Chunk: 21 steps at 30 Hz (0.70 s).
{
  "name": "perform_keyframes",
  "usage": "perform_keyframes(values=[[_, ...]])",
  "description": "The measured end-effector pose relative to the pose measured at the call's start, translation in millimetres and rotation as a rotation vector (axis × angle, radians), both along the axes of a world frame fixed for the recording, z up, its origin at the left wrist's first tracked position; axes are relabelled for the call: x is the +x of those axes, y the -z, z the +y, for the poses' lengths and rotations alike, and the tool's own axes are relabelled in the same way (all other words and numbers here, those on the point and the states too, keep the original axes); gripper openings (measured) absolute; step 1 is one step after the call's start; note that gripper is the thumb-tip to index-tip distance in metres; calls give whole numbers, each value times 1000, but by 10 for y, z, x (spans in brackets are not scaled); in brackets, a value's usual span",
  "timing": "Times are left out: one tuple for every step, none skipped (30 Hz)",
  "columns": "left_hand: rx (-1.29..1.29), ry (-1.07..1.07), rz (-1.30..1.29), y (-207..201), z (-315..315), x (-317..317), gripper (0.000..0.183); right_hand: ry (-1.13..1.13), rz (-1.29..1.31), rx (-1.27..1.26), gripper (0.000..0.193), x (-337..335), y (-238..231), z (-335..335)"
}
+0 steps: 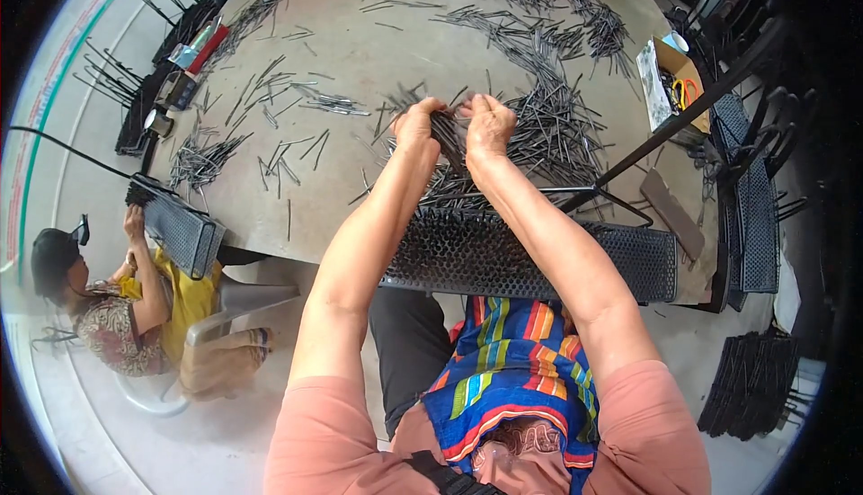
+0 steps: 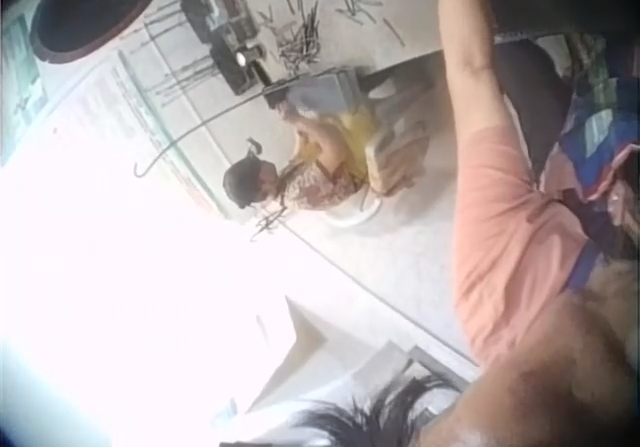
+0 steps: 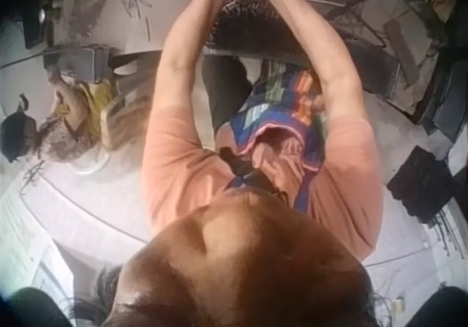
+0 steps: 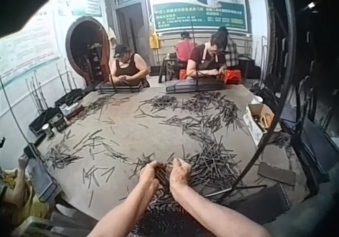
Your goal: Manually inserting metal bristles or spikes into a plastic base to assemble a brush.
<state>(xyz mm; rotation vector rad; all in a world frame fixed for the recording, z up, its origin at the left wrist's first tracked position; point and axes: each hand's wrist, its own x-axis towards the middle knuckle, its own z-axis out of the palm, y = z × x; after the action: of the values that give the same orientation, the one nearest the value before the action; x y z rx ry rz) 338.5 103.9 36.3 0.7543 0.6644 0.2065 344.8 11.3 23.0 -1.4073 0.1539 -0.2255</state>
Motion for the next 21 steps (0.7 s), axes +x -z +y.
perform_keyframes(values=[[-103, -44, -43, 102, 116, 68, 12, 43, -24, -84, 29, 29, -10, -24], [-173, -1, -20, 117, 231, 91, 12, 94, -44, -173, 28, 55, 5, -89], [-162, -36, -32, 142, 292, 107, 12, 146, -26, -354, 26, 62, 20, -156], [-156, -70, -36, 144, 291, 86, 11, 149, -24, -359, 26, 0, 24, -188], [-145, -76, -60, 113, 319, 43, 11, 211, -50, -490, 29, -103, -11, -187], [-143, -81, -61, 84, 343, -3, 11, 271, -76, -619, 33, -171, -60, -164], [-126, -52, -127, 33, 293, 24, 12, 43, 119, -488, 47, -129, -96, -233], [-109, -25, -192, -13, 251, 41, 12, -76, 193, -149, 48, -184, -186, -221], [-113, -19, -202, -42, 226, 20, 12, -79, 290, 128, 46, -162, -93, -117], [-97, 27, -264, -103, 46, 34, 16, -56, 373, 398, 44, -65, 20, -160], [-66, 45, -312, -149, 5, -44, 19, -56, 449, 632, 42, -103, 2, -78], [-70, 51, -311, -180, -59, -122, 19, -55, 524, 866, 42, -142, -5, -10], [-49, 117, -288, -279, -151, -225, 24, -38, 468, 822, 49, -129, 15, 35], [-25, 173, -259, -307, -192, -306, 28, -39, 476, 823, 49, -107, 44, 34], [-157, 143, -300, -248, -257, -264, 24, -72, 395, 811, 48, -44, 69, 9], [-163, 84, -320, -182, -291, -196, 21, -104, 314, 798, 46, -8, 72, -1], [-130, 101, -326, -108, -265, -175, 25, -93, 264, 686, 45, -10, 92, 32], [-98, 121, -334, -38, -230, -157, 30, -81, 214, 572, 45, -18, 113, 53], [-95, 100, -262, -20, -178, -145, 27, -127, 189, 536, 45, -41, 124, 56], [-96, 98, -256, -10, -144, -120, 27, -172, 164, 500, 45, -74, 133, 48], [-119, 120, -264, -7, -116, -92, 27, -171, 170, 501, 45, -109, 136, 14]])
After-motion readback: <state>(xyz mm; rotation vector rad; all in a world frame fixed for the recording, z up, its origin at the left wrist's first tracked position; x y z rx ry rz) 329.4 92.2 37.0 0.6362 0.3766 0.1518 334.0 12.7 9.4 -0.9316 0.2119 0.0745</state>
